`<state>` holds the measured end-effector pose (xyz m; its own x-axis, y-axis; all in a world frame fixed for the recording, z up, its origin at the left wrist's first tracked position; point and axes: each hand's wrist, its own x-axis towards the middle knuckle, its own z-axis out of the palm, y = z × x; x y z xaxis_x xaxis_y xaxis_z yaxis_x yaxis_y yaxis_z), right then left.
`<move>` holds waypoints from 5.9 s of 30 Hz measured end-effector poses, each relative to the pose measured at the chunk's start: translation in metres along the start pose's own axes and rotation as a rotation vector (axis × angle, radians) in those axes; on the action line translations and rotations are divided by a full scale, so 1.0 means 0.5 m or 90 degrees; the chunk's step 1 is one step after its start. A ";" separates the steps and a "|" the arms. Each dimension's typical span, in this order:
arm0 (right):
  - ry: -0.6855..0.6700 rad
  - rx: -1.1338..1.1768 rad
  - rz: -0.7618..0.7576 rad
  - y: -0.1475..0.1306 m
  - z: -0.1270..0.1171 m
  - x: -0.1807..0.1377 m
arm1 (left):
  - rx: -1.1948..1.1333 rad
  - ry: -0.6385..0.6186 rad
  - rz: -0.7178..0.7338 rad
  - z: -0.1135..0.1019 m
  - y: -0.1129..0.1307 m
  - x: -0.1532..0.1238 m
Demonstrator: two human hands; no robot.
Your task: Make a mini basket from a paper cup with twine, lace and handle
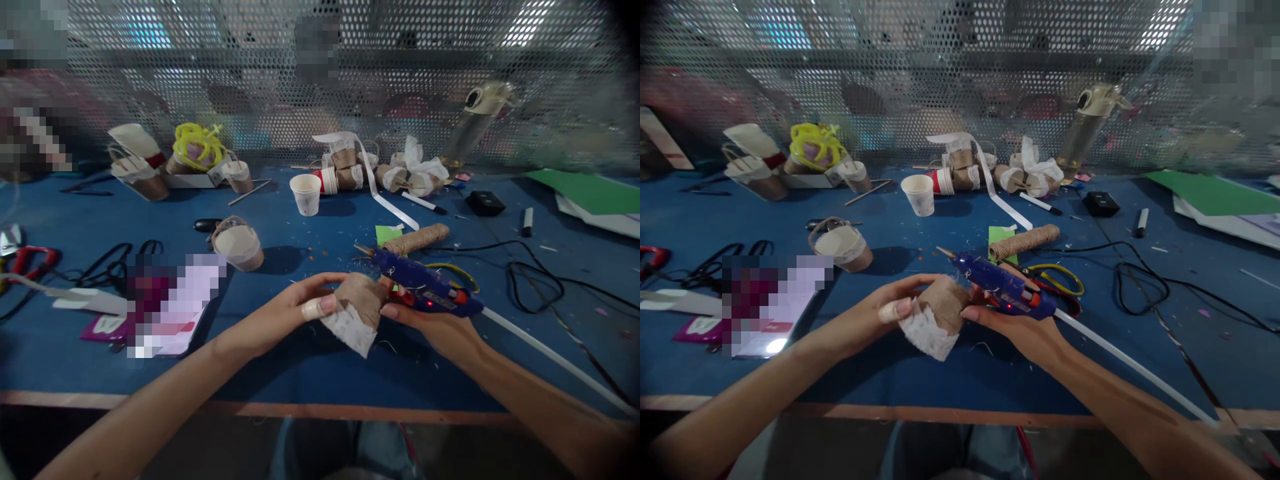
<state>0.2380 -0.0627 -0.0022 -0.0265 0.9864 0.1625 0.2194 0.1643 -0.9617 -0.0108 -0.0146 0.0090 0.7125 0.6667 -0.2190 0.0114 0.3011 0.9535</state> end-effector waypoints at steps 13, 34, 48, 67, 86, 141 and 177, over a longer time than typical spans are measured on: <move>0.111 -0.116 -0.107 0.004 0.006 -0.005 | 0.071 0.058 0.168 0.014 -0.009 0.004; -0.073 -0.113 -0.264 0.000 -0.028 -0.015 | 0.282 0.181 0.229 -0.007 0.013 -0.021; -0.080 -0.129 -0.248 -0.004 -0.027 -0.018 | 0.369 0.170 0.237 -0.007 0.013 -0.024; -0.064 -0.111 -0.287 0.002 -0.031 -0.014 | 0.396 0.184 0.266 -0.016 0.006 -0.021; -0.069 -0.104 -0.310 -0.004 -0.029 -0.012 | 0.427 0.192 0.280 -0.016 0.009 -0.019; -0.018 -0.129 -0.343 -0.005 -0.031 -0.008 | 0.522 0.219 0.381 -0.014 0.004 -0.021; -0.046 -0.132 -0.339 0.000 -0.034 -0.012 | 0.534 0.205 0.351 -0.016 0.006 -0.019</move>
<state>0.2548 -0.0689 0.0005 -0.2502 0.7673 0.5905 0.3440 0.6406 -0.6865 -0.0230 -0.0143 0.0124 0.5476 0.7549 0.3609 0.3122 -0.5845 0.7490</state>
